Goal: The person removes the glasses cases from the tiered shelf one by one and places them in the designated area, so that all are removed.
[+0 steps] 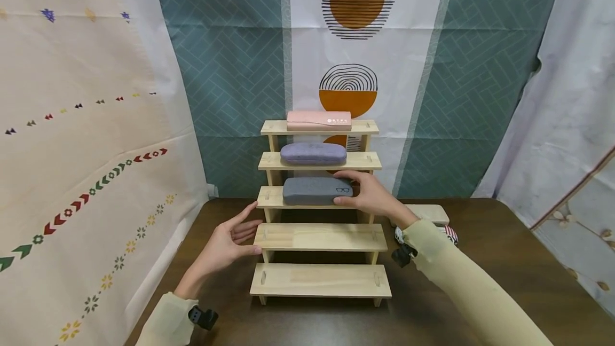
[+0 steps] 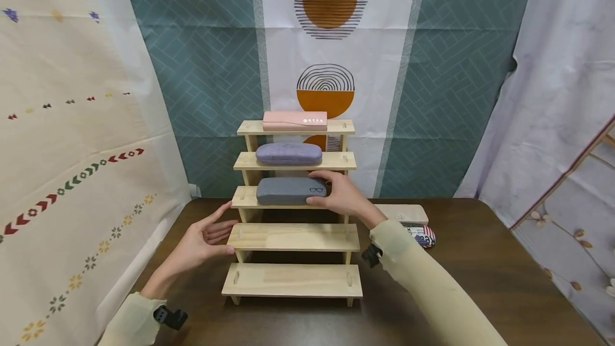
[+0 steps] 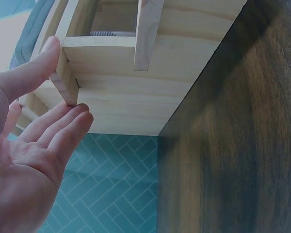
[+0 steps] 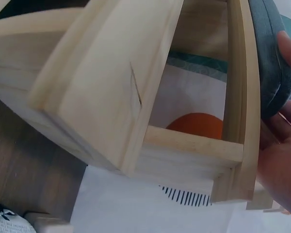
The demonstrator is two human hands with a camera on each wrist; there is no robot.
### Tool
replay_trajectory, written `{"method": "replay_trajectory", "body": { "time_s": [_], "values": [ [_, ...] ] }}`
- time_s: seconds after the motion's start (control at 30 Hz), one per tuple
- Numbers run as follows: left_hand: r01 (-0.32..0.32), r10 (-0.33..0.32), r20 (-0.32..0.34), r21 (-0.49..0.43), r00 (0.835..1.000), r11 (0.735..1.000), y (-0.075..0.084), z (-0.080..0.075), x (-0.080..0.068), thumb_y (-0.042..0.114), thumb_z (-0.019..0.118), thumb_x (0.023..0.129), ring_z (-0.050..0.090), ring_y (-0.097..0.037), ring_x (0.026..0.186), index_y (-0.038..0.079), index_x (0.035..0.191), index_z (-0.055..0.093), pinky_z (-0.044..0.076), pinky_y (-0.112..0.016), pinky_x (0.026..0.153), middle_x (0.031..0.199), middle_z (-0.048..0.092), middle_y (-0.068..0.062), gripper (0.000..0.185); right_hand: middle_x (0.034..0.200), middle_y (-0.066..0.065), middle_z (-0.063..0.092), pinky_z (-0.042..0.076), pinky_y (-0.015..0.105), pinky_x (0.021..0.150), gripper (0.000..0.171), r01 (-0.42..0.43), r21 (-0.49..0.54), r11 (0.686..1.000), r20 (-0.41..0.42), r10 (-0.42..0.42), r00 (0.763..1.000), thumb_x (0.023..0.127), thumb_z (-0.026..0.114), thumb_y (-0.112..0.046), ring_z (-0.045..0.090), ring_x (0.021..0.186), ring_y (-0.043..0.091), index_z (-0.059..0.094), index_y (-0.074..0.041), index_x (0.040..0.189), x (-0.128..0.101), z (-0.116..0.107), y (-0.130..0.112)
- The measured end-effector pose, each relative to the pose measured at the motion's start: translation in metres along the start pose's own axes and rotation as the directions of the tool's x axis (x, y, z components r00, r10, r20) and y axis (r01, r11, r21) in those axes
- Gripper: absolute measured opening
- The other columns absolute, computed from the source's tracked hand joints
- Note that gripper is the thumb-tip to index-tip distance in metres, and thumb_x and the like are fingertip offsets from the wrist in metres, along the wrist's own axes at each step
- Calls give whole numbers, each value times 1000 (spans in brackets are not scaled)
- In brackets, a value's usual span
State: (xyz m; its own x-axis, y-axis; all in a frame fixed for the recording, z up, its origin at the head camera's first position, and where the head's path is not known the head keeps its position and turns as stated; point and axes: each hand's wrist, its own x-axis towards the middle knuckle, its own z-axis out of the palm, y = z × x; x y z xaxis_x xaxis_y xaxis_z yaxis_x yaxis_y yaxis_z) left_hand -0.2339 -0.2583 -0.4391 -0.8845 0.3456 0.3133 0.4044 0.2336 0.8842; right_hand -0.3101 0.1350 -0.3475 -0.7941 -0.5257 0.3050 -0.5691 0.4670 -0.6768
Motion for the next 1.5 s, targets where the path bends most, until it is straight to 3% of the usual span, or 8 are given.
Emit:
{"method": "replay_trajectory", "body": {
  "time_s": [0.57,0.93,1.2,1.37,1.5],
  "values": [
    [-5,5,-2,-14,1000,1000,-1,0,-1,-2,92,77,57,-41,134,24,166,36,48,-55,106,145,58,-26,109,151,13,55,50,53,104,62,-69,88,994,-1,69,998,92,86,-24,56,130,30,61,-10,147,-11,-5,3],
    [-9,9,5,-19,1000,1000,1,-1,0,-2,92,78,57,-41,135,24,167,36,48,-55,106,147,56,-27,109,140,13,62,55,43,90,67,-36,90,995,28,34,999,88,89,-22,63,108,26,61,-8,147,-5,-7,1],
    [-8,8,2,-24,1000,1000,2,0,0,-2,93,77,56,-42,135,23,166,36,48,-55,106,147,56,-28,109,136,15,63,57,43,89,69,-64,98,993,56,58,997,88,89,-21,64,108,27,59,-7,148,-1,-8,3],
    [-3,3,2,-30,1000,1000,1,0,1,-3,92,77,56,-42,135,22,166,36,47,-56,107,148,55,-28,109,141,13,61,54,45,95,69,-80,73,994,37,77,996,87,90,-23,62,114,27,60,-8,147,0,-7,4],
    [-1,1,4,-24,1000,1000,0,1,1,-2,92,77,56,-42,135,22,167,36,46,-58,107,148,55,-28,108,140,12,61,53,44,89,67,-97,84,992,11,96,995,87,90,-25,61,108,27,62,-8,146,-3,-4,5]
  ]
}}
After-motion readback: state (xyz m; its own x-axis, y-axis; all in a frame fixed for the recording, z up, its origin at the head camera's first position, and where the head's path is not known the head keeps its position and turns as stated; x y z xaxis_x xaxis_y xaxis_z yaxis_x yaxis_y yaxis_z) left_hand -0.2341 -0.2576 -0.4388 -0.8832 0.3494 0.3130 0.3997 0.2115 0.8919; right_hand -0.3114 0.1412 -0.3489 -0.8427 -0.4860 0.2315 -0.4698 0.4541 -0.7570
